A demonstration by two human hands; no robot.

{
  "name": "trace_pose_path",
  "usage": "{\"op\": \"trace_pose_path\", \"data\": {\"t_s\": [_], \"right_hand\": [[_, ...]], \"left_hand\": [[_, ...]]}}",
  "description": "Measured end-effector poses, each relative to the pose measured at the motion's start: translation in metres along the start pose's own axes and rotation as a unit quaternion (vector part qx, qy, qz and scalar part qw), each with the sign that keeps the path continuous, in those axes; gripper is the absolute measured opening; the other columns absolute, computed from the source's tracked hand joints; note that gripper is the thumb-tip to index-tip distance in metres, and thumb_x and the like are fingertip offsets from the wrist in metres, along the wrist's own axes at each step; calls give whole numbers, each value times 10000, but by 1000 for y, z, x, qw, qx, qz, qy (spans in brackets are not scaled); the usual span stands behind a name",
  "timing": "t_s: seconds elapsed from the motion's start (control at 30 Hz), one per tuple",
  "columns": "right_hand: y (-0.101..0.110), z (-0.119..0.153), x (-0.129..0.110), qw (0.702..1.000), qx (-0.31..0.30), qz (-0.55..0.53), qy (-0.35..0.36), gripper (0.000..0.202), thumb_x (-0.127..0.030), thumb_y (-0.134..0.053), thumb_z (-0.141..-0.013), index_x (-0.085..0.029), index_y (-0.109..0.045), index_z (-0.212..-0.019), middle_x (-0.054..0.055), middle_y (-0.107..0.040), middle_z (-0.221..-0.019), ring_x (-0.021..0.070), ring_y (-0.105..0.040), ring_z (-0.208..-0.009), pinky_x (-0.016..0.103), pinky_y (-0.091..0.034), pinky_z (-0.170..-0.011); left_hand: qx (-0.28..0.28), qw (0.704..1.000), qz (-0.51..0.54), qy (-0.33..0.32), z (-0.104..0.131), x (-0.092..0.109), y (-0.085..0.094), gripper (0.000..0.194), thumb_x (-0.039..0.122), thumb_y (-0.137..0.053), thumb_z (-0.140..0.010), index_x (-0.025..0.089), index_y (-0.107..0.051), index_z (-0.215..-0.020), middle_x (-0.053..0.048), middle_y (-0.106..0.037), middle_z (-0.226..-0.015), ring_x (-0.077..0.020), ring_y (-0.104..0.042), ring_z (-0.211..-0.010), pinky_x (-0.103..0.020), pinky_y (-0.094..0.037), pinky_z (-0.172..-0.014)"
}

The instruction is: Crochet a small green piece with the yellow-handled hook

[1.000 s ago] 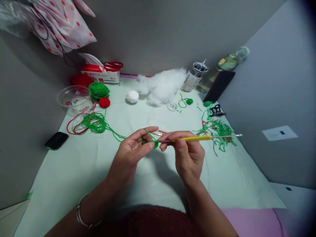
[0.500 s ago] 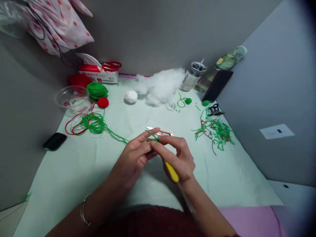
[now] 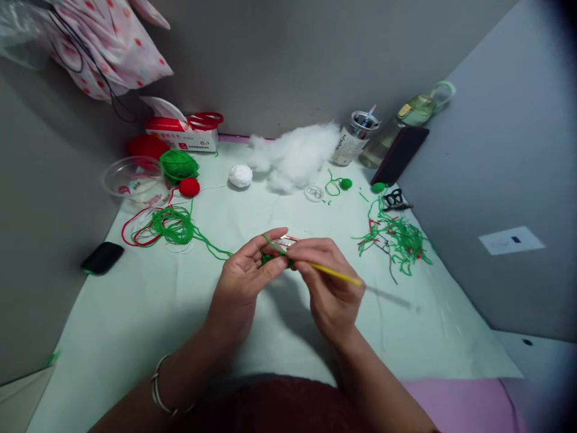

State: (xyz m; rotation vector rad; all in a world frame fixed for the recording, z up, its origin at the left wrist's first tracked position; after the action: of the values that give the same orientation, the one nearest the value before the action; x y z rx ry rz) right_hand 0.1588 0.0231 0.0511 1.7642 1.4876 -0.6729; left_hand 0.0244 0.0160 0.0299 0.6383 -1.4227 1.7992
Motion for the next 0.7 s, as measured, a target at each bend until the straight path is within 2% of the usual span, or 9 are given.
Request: {"op": "trace_pose_path", "data": {"t_s": [0.07, 0.13, 0.23, 0.33, 0.4, 0.53, 0.7], "right_hand": [[0, 4, -4, 995, -6, 76, 59, 327, -117, -688, -973, -328, -791, -1200, 52, -780, -1092, 202, -758, -984, 369, -666, -796], [2, 5, -4, 992, -7, 95, 80, 374, -92, -678, -970, -335, -779, -1236, 49, -786, -1109, 207, -760, -1009, 376, -669, -828], [9, 0, 3, 1000, 23, -12, -4, 258, -134, -658, -995, -294, -805, -1133, 37, -794, -999, 185, -756, -862, 358, -660, -752], [8, -5, 11, 980, 36, -161, -110, 165, -238, -655, -1019, -271, -817, -1028, 28, -772, -944, 137, -695, -674, 310, -615, -614], [4, -7, 10, 974, 17, -190, -119, 146, -265, -678, -1010, -275, -824, -1008, 26, -777, -935, 144, -704, -717, 305, -604, -625], [-1, -6, 7, 986, 7, -145, -84, 137, -240, -709, -990, -288, -835, -1011, 30, -811, -927, 184, -731, -884, 324, -608, -709], [0, -1, 16, 964, 13, -216, -157, 148, -272, -675, -1018, -280, -820, -1046, 22, -812, -984, 132, -723, -749, 294, -617, -703]], "left_hand": [[-3, 998, 42, 41, -1, -3, -2, 392, 228, -850, -831, 238, -778, -1216, -28, -780, -1000, -177, -702, -1021, -302, -506, -993], [-22, 992, 86, 87, -3, -5, -3, 351, 218, -826, -834, 210, -792, -1183, -46, -775, -1038, -187, -701, -1048, -323, -511, -1023], [-25, 988, 119, 98, -5, -3, 0, 254, 186, -792, -828, 168, -827, -1078, -51, -757, -1002, -186, -688, -1004, -380, -521, -1065], [-17, 992, 99, 77, -5, 0, 4, 236, 193, -806, -813, 184, -843, -1046, -34, -752, -926, -176, -682, -928, -398, -523, -1052], [-27, 996, 63, 62, -4, 1, 3, 251, 198, -828, -800, 211, -846, -1050, -32, -768, -947, -174, -679, -933, -364, -512, -1026], [-38, 999, 12, 29, 0, 0, 0, 280, 211, -840, -819, 243, -835, -1097, -19, -780, -984, -164, -670, -977, -315, -493, -1001], [-29, 999, 11, 26, 3, 4, 0, 319, 221, -846, -833, 256, -813, -1148, -13, -796, -981, -159, -704, -922, -348, -499, -1015]]}}
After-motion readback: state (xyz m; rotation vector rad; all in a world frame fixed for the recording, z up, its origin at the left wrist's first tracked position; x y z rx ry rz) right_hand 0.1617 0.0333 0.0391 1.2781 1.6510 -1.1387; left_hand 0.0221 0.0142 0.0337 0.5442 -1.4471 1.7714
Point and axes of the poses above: each hand's wrist, its own z-axis away from the middle knuckle, its own y-axis out of the back of the hand, x = y × z, the point moved 4 cm from there along -z, towards the middle knuckle
